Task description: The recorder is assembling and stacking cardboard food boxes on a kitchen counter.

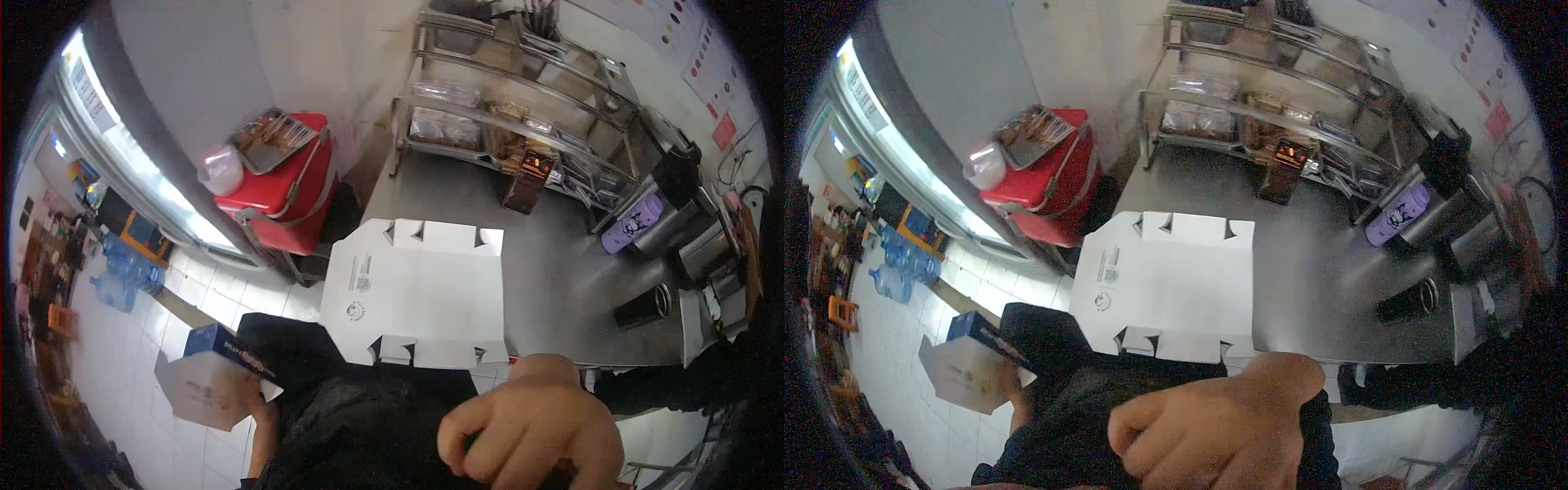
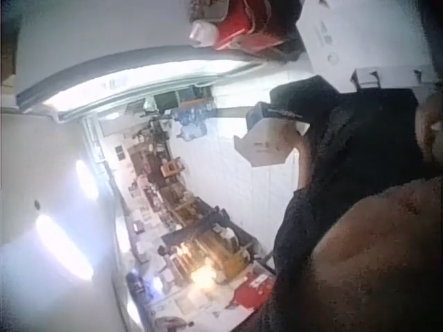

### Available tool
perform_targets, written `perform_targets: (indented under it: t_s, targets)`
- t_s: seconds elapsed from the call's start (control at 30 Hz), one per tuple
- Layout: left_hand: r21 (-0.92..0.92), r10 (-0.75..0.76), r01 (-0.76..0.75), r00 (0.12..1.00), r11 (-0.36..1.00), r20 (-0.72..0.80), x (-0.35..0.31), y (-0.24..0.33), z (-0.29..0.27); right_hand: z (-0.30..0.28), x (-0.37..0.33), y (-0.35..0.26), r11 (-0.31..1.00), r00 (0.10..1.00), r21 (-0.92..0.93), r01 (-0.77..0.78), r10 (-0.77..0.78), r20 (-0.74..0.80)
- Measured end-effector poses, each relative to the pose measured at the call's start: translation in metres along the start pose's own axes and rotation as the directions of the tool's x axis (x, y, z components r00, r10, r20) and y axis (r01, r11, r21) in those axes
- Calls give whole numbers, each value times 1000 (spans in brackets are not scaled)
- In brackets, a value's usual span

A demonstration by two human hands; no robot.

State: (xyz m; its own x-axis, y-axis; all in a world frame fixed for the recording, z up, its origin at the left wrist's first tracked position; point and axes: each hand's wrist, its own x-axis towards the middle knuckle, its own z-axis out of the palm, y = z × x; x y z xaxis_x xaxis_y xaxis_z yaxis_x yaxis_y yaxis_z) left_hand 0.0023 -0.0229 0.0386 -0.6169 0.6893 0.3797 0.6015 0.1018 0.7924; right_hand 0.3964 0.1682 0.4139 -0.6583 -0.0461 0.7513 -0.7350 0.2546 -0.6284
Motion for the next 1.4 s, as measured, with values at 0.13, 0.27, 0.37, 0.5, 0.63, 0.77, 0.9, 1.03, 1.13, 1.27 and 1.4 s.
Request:
perform_targets:
  t_s: [0.13,0.27,0.37,0.5,0.63,0.77,0.9,1.03,1.13,1.27,1.4]
  targets:
    - [107,240,-242,970,964,34,18,42,-8,9,-2,11,996,973,58,66,-77,216]
    - [385,461,-482,874,787,152,56,106,-28,4,-2,33,993,995,88,-75,68,77]
    - [259,381,-442,889,859,253,85,165,-29,34,1,56,834,882,-302,-462,397,-253]
    - [126,500,-641,693,757,519,113,230,-11,41,-8,117,331,884,-826,-457,270,-381]
    - [-63,668,-776,495,627,556,118,261,36,26,-51,127,278,781,-731,-623,266,-565]
    - [-98,369,-413,653,905,661,110,266,74,20,-100,123,460,728,-576,-676,295,-619]
    - [-132,251,-237,589,962,768,104,267,89,29,-125,137,614,592,-392,-685,155,-791]
    - [-151,199,-130,641,980,741,109,271,91,33,-122,145,936,474,-158,-314,11,-880]
    - [-144,164,-84,647,986,745,111,275,90,34,-110,142,641,593,-426,-638,57,-803]
    - [-146,199,-137,613,980,765,108,277,91,28,-99,140,387,641,-576,-720,53,-765]
    - [-134,176,-114,591,984,787,108,275,91,19,-97,141,484,748,-637,-599,54,-662]
